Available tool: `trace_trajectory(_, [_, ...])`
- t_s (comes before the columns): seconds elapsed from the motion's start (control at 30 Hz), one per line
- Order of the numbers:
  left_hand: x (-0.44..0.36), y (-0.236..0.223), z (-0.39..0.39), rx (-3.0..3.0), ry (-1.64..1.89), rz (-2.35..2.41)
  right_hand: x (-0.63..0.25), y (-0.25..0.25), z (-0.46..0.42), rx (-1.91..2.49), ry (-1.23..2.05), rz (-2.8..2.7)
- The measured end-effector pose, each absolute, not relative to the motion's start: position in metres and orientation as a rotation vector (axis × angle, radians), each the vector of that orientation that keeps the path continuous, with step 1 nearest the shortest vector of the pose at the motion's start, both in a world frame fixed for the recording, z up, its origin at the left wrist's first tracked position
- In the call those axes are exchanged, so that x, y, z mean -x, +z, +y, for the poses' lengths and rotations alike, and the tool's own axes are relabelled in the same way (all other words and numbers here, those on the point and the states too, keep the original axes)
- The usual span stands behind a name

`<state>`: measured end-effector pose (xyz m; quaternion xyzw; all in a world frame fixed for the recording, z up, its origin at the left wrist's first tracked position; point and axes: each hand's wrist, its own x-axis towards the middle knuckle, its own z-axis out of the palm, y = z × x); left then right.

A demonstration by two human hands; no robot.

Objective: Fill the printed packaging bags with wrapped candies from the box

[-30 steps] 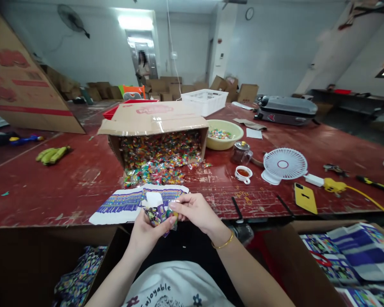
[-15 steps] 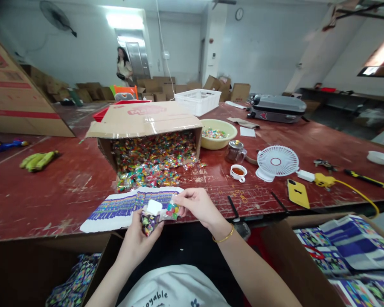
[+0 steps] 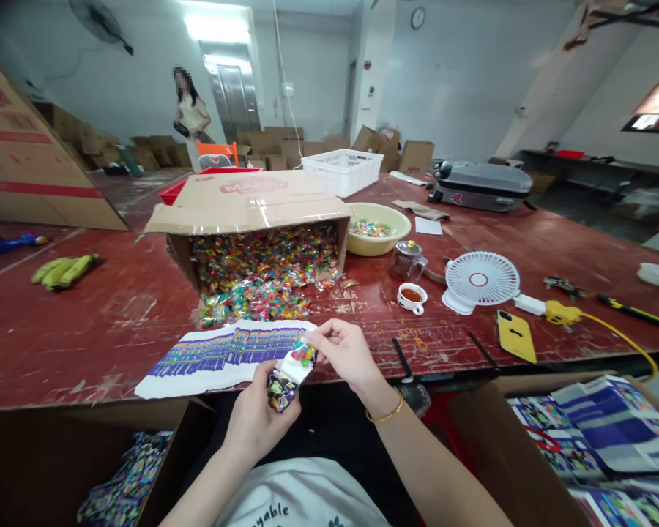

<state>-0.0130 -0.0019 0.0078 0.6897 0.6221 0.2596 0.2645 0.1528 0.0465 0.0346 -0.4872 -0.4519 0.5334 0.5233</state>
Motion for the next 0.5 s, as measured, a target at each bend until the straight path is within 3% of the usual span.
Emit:
trace_trajectory(0.2, [0.020, -0.001, -0.001, -1.875, 0.615, 1.731, -0.156, 0.034, 0.042, 1.190, 1.368, -1.305])
trace_trajectory(0.3, [0.028, -0.011, -0.001, -1.842, 0.651, 1.759, -0.187, 0.046, 0.081, 1.286, 1.439, -1.392])
trace_trajectory(0.5, [0.041, -0.015, 0.002, -1.774, 0.781, 1.761, -0.284, 0.092, 0.214, 1.421, 0.900, -1.160])
